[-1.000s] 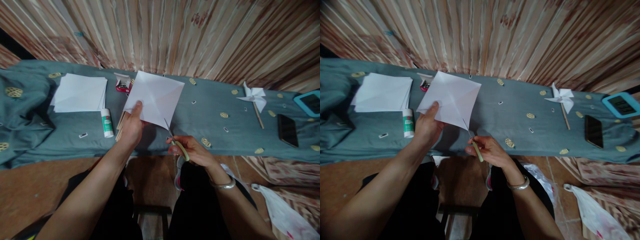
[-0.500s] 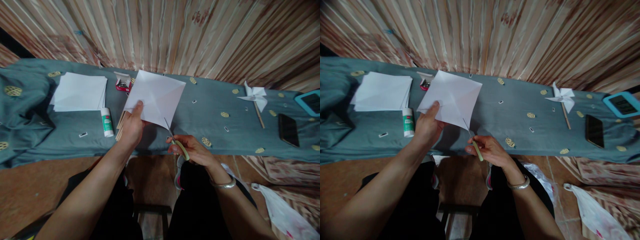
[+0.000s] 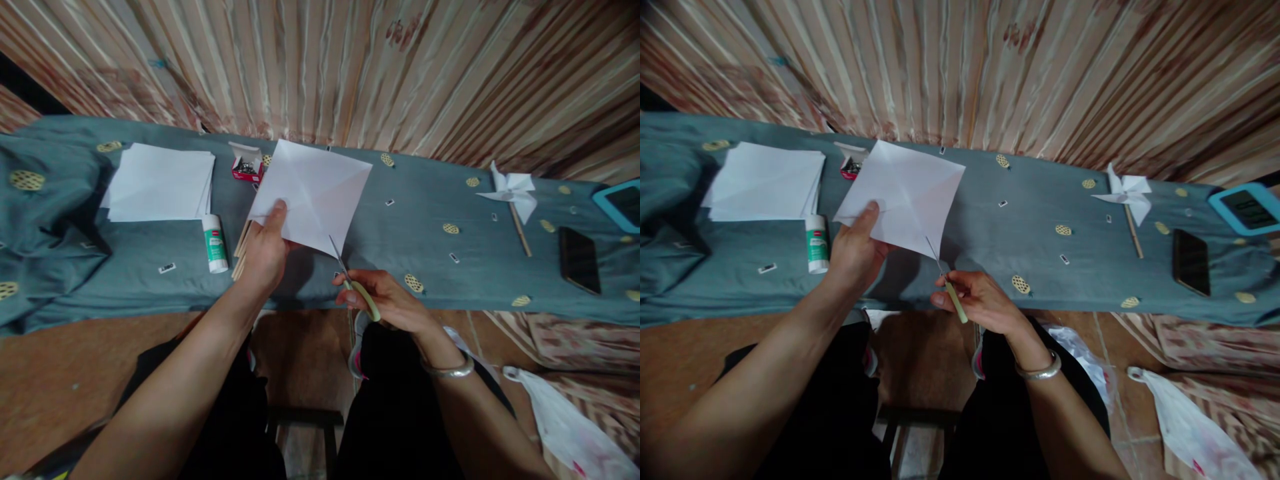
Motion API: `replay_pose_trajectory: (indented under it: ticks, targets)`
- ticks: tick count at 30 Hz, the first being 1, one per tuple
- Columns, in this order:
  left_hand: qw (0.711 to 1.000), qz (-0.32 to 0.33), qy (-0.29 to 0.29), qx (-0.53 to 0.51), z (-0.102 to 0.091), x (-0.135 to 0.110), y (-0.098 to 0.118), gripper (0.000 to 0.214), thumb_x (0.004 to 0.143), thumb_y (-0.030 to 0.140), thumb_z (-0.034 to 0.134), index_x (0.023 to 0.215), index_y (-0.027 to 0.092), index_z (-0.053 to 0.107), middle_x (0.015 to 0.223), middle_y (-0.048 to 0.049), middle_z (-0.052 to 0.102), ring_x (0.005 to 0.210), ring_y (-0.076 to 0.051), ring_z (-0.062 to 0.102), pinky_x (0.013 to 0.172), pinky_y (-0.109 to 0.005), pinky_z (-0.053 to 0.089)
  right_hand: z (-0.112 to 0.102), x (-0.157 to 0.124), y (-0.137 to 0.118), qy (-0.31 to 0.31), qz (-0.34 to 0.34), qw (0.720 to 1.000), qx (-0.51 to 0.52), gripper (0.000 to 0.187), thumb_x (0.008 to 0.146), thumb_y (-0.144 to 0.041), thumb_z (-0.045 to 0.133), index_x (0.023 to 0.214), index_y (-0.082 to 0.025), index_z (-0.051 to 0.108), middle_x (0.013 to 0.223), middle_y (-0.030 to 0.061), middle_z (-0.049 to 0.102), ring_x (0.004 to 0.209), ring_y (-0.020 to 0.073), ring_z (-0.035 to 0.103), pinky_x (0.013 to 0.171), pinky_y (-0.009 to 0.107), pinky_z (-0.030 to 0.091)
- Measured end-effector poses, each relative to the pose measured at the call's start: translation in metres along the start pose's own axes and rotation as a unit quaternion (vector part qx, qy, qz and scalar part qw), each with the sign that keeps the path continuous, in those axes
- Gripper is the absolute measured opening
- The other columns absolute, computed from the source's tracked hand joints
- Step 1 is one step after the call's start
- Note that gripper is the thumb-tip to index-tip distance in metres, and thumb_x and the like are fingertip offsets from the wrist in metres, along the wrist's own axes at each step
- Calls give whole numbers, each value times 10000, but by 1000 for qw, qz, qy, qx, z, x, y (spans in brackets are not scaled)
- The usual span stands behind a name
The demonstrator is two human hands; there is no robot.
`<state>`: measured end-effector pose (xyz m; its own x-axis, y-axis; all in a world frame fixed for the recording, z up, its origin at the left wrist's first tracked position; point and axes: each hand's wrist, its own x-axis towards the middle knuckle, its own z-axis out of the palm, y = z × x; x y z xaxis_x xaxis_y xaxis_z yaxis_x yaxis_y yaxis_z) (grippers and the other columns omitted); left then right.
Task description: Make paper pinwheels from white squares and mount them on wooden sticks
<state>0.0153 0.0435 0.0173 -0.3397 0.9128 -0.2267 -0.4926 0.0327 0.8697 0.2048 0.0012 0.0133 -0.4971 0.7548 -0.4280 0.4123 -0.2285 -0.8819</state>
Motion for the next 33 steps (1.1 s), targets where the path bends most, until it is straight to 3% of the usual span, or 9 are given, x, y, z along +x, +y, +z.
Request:
replay_pose_trajectory:
  ticks: [17,27,33]
  targets:
    - [1000,0,1,18,-1,-1,-1,224,896,254,524,1104,189,578,1078,-89,701,1090,-249,636,844,-361,570,-1,-1,4,-1,-21,1000,11,458,754,-573,671,993,-182,655,781,19,665,707,140,603,586,245,436]
    - [1000,5,-5,11,-2,-1,-1,217,877,256,541,1074,179,592,1086,-102,701,1112,-263,629,869,-388,556,-1,0,6,3,-21,999,24,419,749,-545,693,972,-191,664,753,7,653,685,131,589,572,243,430]
    - [1000,7,-9,20,-4,1,-3,197,870,281,555,1038,184,589,1111,-99,692,1100,-252,632,844,-362,562,1,1,4,7,2,1000,30,507,719,-596,687,977,-163,632,737,0,616,587,91,502,519,230,357]
